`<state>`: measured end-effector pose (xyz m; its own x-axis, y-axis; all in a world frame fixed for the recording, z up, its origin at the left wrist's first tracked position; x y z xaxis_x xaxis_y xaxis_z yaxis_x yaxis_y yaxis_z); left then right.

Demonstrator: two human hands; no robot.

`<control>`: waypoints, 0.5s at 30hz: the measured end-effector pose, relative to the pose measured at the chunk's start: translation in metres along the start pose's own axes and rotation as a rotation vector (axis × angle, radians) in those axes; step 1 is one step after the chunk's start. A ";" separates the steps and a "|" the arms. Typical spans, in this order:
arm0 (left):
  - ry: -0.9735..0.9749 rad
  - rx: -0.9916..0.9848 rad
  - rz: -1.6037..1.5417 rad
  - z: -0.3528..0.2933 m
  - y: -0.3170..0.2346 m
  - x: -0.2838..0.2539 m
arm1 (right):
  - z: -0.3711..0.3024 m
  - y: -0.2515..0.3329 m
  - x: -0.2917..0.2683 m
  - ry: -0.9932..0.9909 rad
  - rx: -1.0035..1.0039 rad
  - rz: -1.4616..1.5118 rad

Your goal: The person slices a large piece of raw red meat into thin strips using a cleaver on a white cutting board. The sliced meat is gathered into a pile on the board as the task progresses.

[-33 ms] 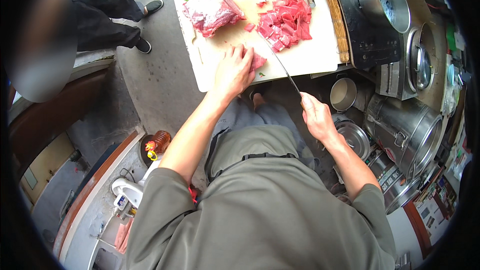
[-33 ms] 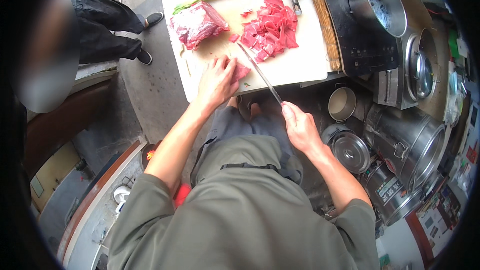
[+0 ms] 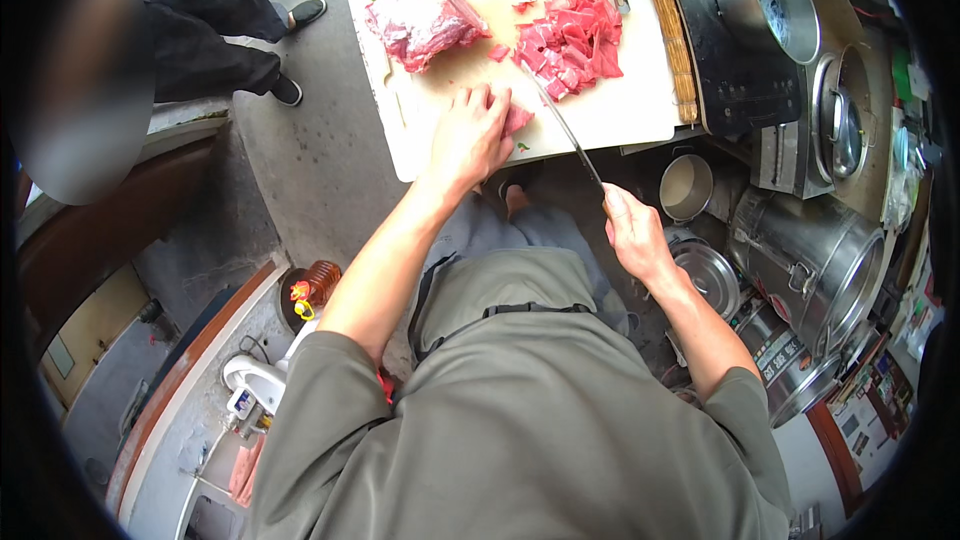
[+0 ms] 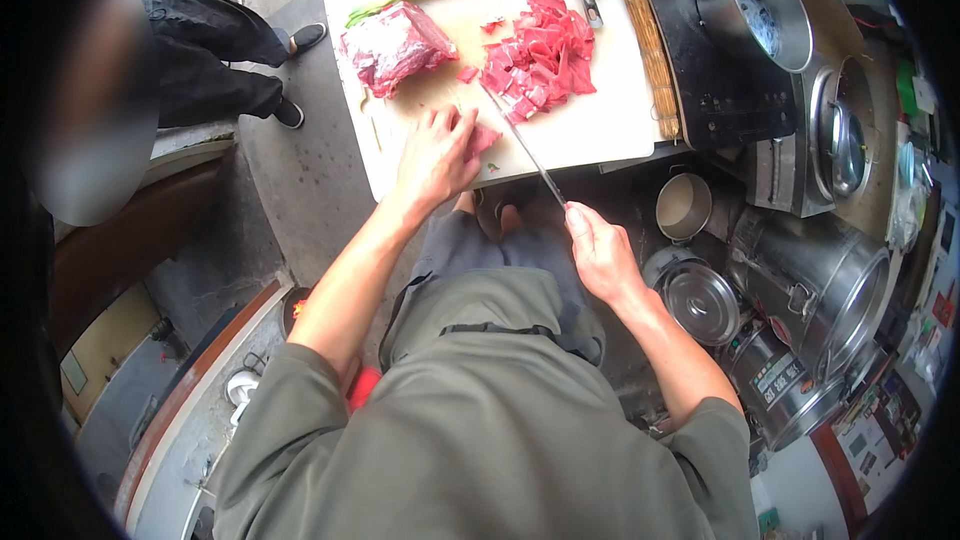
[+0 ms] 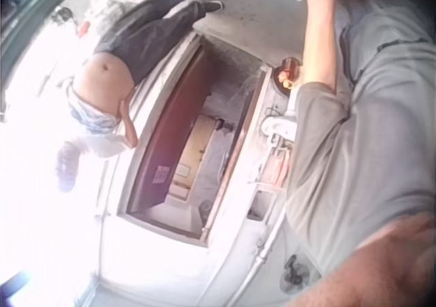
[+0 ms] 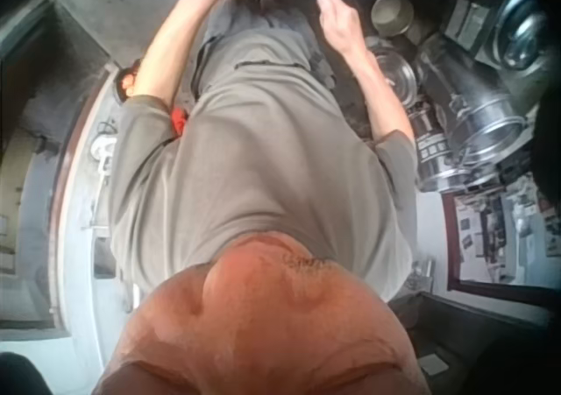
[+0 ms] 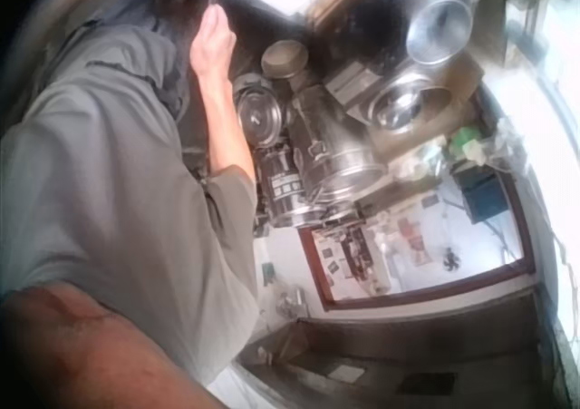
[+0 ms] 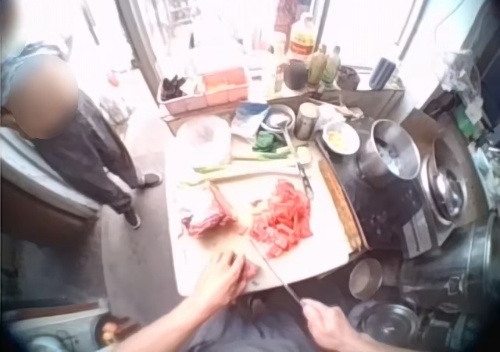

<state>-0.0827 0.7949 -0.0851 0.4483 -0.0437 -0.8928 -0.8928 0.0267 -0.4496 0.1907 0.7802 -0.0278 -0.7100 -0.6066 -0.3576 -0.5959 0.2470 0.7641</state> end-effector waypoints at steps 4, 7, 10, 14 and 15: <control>0.020 -0.331 -0.435 0.017 0.003 -0.014 | -0.007 -0.009 -0.003 -0.022 0.031 0.030; -0.142 -0.570 -1.008 0.000 0.033 -0.004 | -0.011 -0.003 -0.006 -0.017 0.048 0.049; -0.196 -0.615 -1.141 -0.019 0.042 0.000 | -0.010 -0.007 -0.002 -0.013 0.043 0.078; -0.174 -0.726 -1.133 -0.040 0.062 0.004 | -0.004 -0.005 0.003 0.034 0.034 0.075; -0.132 -0.778 -1.097 -0.044 0.062 0.006 | -0.002 -0.005 0.003 0.047 0.028 0.059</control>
Point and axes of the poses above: each hand's wrist, its own z-axis towards the middle knuckle, its own x-axis out of the palm, y = z × x, the point moved 3 cm from there along z, towards the middle knuckle, and after that the axes turned 1 degree about y, right-handed, at the moved point
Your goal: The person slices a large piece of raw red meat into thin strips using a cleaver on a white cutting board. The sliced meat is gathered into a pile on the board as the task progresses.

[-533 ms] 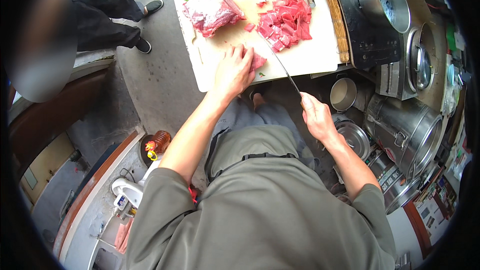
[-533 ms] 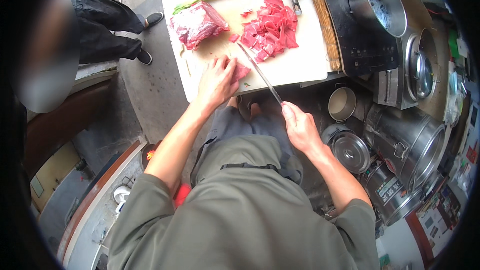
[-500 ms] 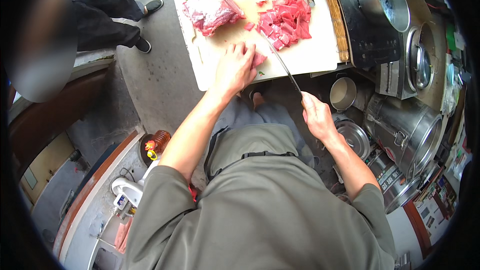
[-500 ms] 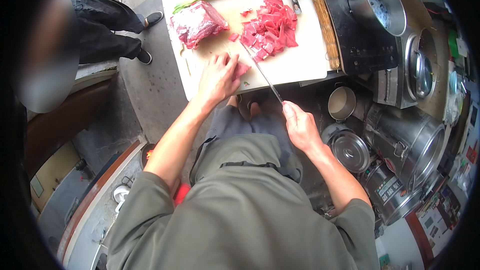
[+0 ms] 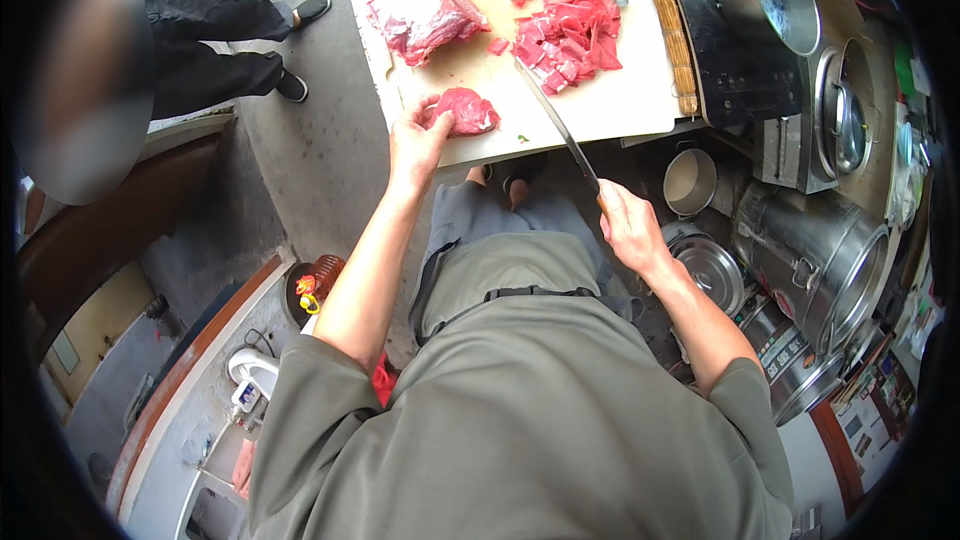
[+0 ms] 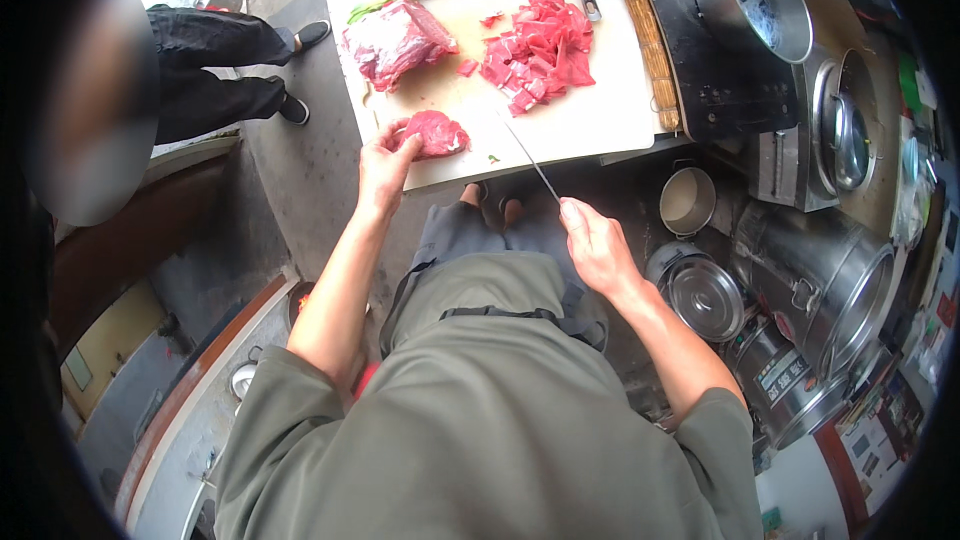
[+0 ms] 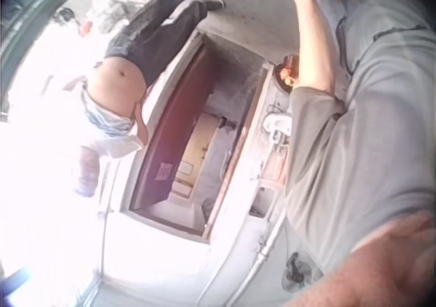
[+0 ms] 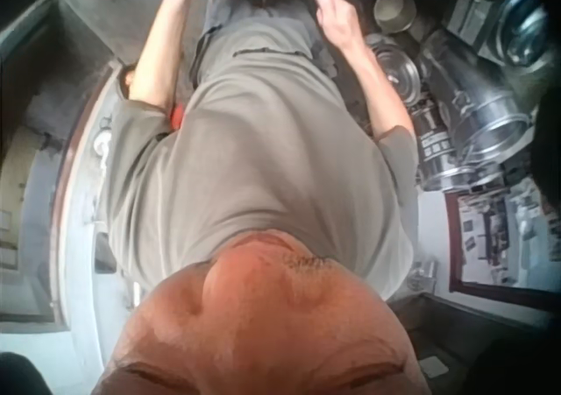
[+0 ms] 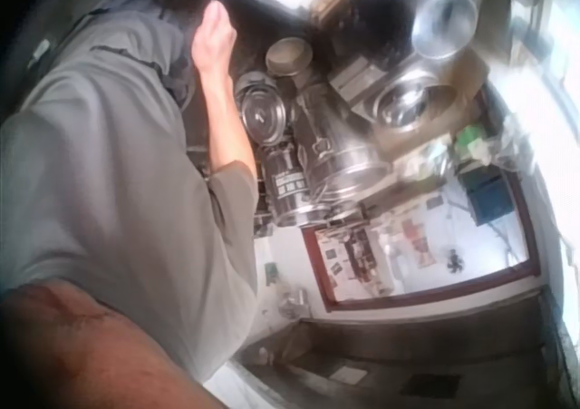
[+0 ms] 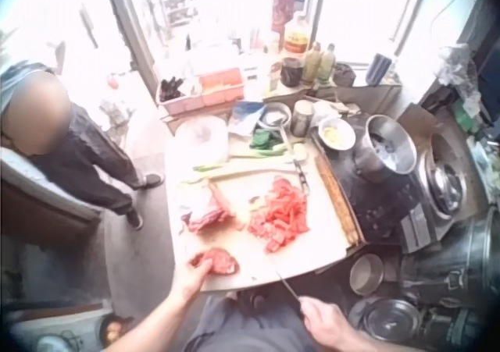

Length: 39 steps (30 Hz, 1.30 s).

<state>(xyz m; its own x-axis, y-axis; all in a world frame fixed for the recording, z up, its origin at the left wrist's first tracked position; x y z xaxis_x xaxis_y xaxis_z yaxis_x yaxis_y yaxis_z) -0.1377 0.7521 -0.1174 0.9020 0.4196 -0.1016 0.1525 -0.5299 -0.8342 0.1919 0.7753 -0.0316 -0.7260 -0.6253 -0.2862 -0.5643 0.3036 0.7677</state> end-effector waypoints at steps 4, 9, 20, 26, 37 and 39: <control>-0.001 -0.053 0.012 -0.003 0.009 -0.001 | 0.008 0.010 0.003 0.048 -0.017 -0.021; 0.046 -0.093 -0.218 0.001 0.010 0.003 | 0.016 0.018 0.003 0.083 -0.021 -0.048; -0.024 0.210 0.833 -0.022 -0.028 0.011 | 0.023 0.022 0.000 0.101 -0.080 -0.131; 0.154 0.915 0.879 -0.021 -0.035 0.027 | 0.021 0.048 0.004 0.142 -0.007 -0.209; 0.163 1.026 0.807 -0.008 -0.011 0.037 | 0.024 0.057 -0.002 0.166 -0.041 -0.509; 0.141 1.027 0.795 -0.004 -0.001 0.038 | 0.024 0.061 -0.006 0.193 -0.009 -0.535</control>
Point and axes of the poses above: each hand's wrist, its own z-axis towards the middle knuckle, its own x-axis out of the palm, y = z × x, the point moved 3 cm from there along z, towards the middle knuckle, and after that the axes turned 1 degree about y, right-handed, at the moved point
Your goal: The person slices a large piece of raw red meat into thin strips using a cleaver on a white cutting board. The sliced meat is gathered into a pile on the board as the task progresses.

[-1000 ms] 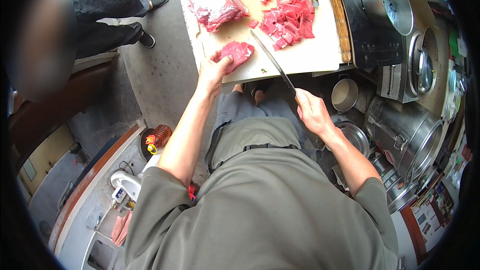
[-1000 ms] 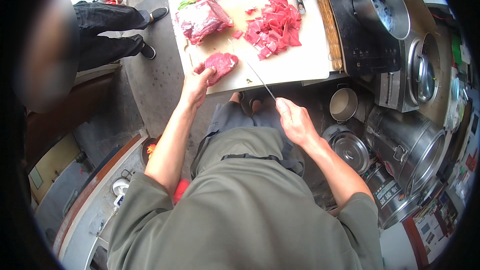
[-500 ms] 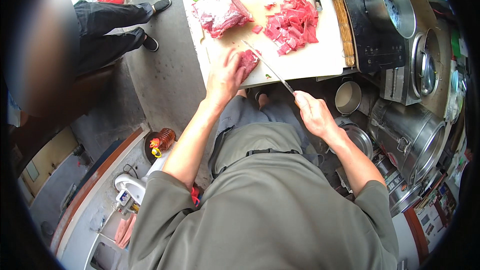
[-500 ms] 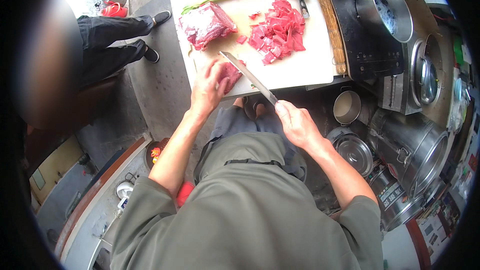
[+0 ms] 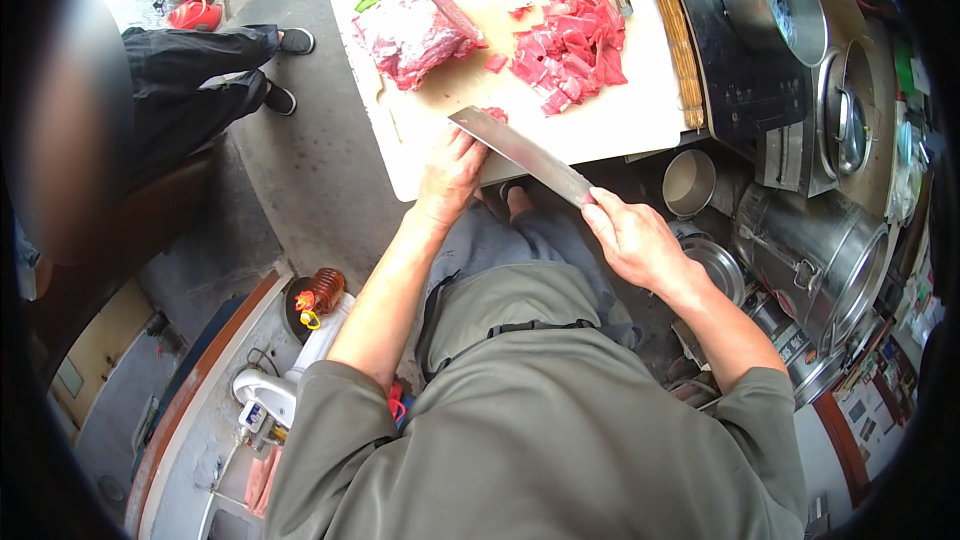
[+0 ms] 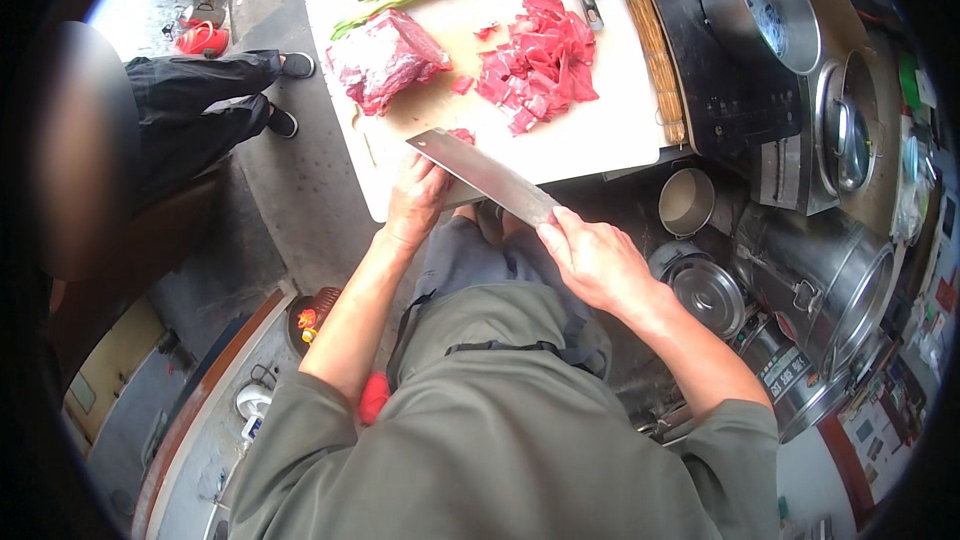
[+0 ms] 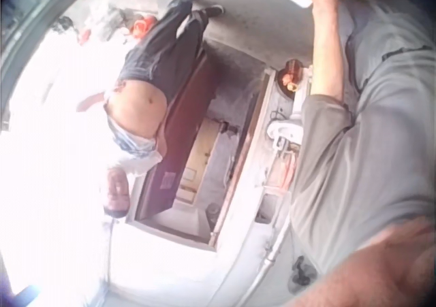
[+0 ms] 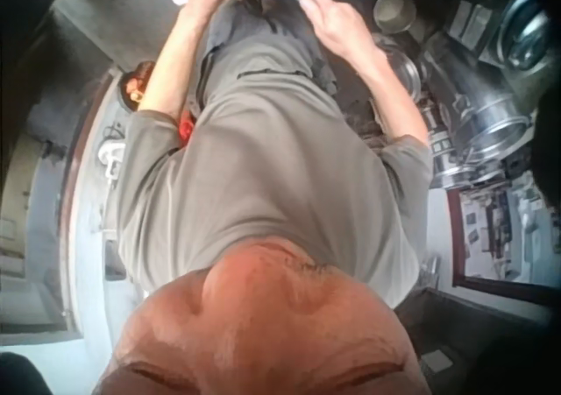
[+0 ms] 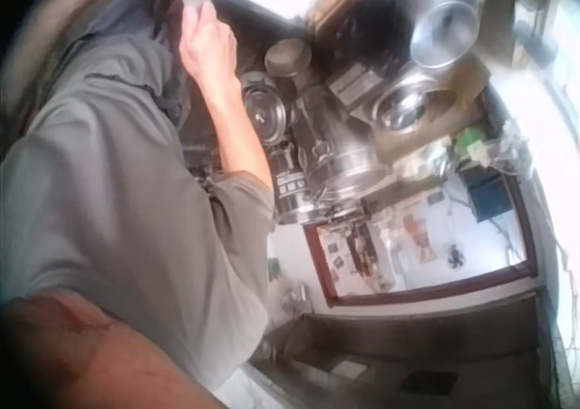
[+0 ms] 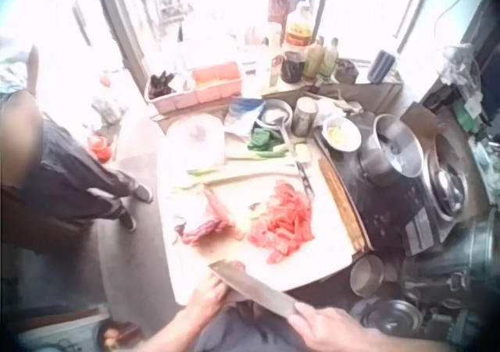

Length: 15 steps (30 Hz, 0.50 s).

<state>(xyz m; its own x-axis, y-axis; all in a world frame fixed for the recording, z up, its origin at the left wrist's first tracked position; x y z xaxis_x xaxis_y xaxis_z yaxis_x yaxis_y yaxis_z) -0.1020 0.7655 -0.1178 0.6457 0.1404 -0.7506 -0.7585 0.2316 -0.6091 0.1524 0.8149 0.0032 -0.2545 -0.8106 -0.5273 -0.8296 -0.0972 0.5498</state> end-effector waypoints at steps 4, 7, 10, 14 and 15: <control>-0.048 -0.013 -0.023 0.001 0.000 0.002 | -0.001 -0.003 -0.006 0.020 -0.016 -0.002; -0.083 0.001 -0.010 0.004 -0.001 0.003 | 0.003 -0.001 -0.010 0.070 0.019 0.033; -0.101 -0.009 -0.005 0.003 -0.001 0.004 | 0.012 -0.001 -0.008 0.094 0.028 0.043; -0.112 -0.037 0.004 0.003 -0.001 0.006 | 0.033 -0.013 0.008 0.057 -0.022 0.041; -0.115 -0.031 0.012 0.002 0.000 0.008 | 0.038 -0.018 0.013 0.036 -0.046 0.048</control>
Point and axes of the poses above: each hand's wrist, its own z-axis towards the middle knuckle, its own x-axis out of the palm, y = z × x, the point moved 3 cm from there along z, towards the middle knuckle, and after that the axes turned 1 degree about y, right-handed, at the moved point
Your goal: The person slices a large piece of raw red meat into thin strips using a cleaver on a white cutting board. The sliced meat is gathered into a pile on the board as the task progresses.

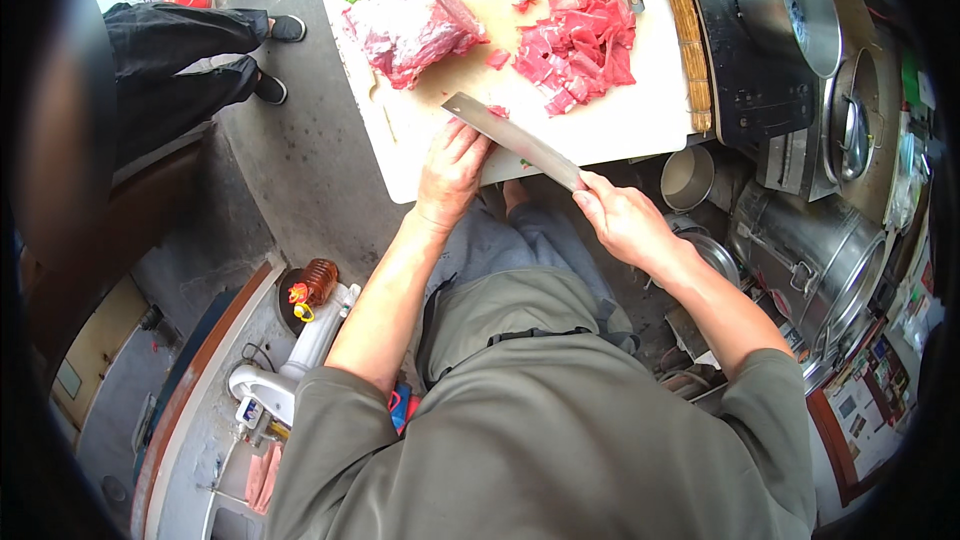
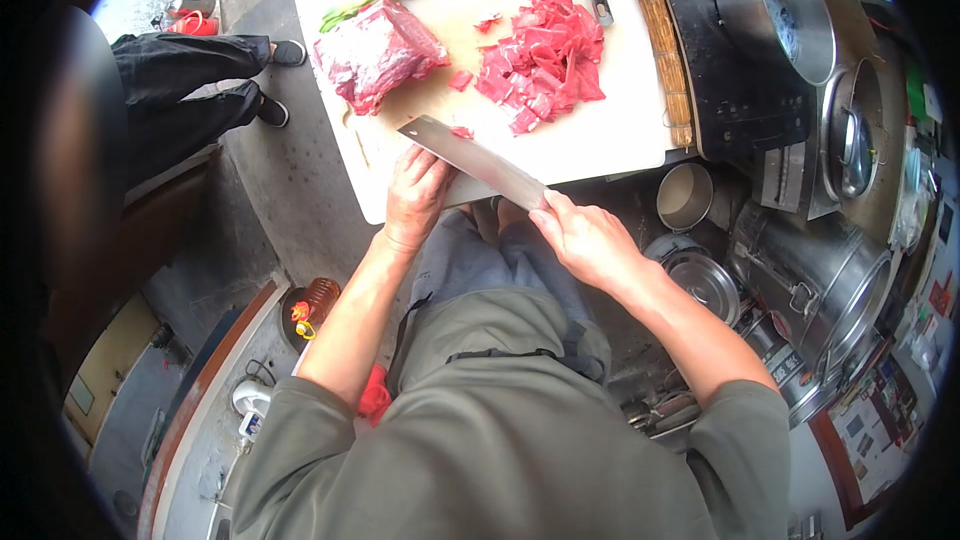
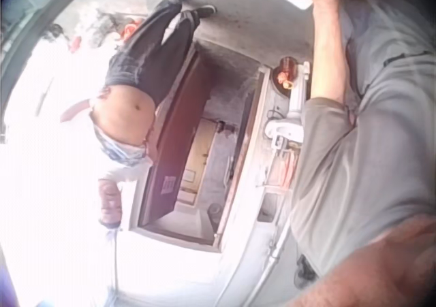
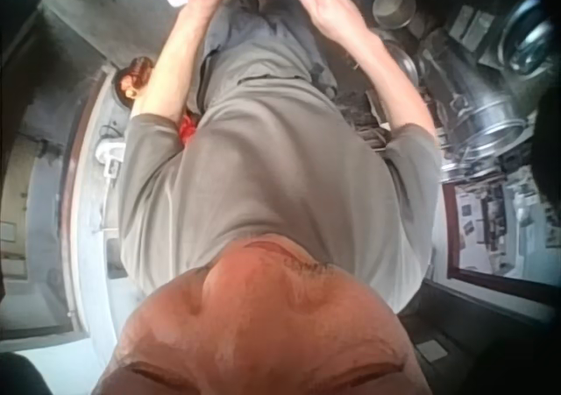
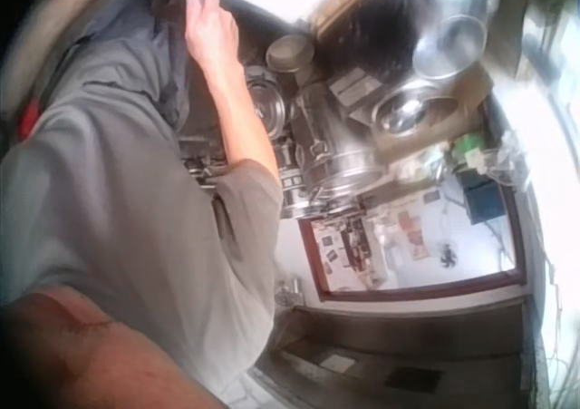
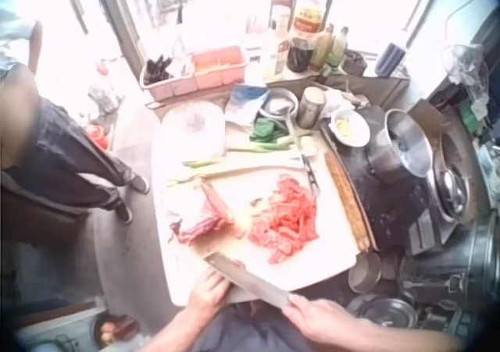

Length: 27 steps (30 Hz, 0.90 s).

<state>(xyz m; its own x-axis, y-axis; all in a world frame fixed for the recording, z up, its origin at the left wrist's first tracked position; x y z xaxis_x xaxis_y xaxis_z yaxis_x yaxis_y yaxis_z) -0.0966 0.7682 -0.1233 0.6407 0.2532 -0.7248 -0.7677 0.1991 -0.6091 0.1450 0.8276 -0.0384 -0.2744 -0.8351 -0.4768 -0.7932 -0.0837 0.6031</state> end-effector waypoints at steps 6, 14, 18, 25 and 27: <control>-0.034 0.021 0.048 0.003 0.001 -0.001 | 0.004 -0.012 -0.013 -0.067 0.053 0.203; 0.006 -0.016 -0.003 -0.003 0.003 0.000 | -0.023 0.011 -0.014 -0.047 -0.047 0.070; 0.023 -0.004 -0.024 -0.001 0.002 -0.003 | -0.029 0.017 -0.024 -0.004 0.006 -0.013; 0.024 -0.026 -0.012 -0.003 0.002 -0.002 | -0.024 0.022 -0.031 0.085 0.065 -0.085; 0.026 -0.033 -0.017 -0.004 0.003 0.000 | -0.017 0.020 -0.028 0.094 0.054 -0.060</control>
<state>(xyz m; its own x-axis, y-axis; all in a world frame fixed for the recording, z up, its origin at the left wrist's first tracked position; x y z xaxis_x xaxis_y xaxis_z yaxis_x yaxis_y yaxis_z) -0.0986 0.7650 -0.1265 0.6540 0.2250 -0.7223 -0.7563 0.1721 -0.6312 0.1463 0.8403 -0.0023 -0.1749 -0.8772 -0.4472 -0.8354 -0.1082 0.5389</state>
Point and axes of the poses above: each hand's wrist, its own z-axis towards the middle knuckle, its own x-axis out of the palm, y = z × x, the point moved 3 cm from there along z, towards the middle knuckle, and after that the axes turned 1 degree about y, right-handed, at the moved point
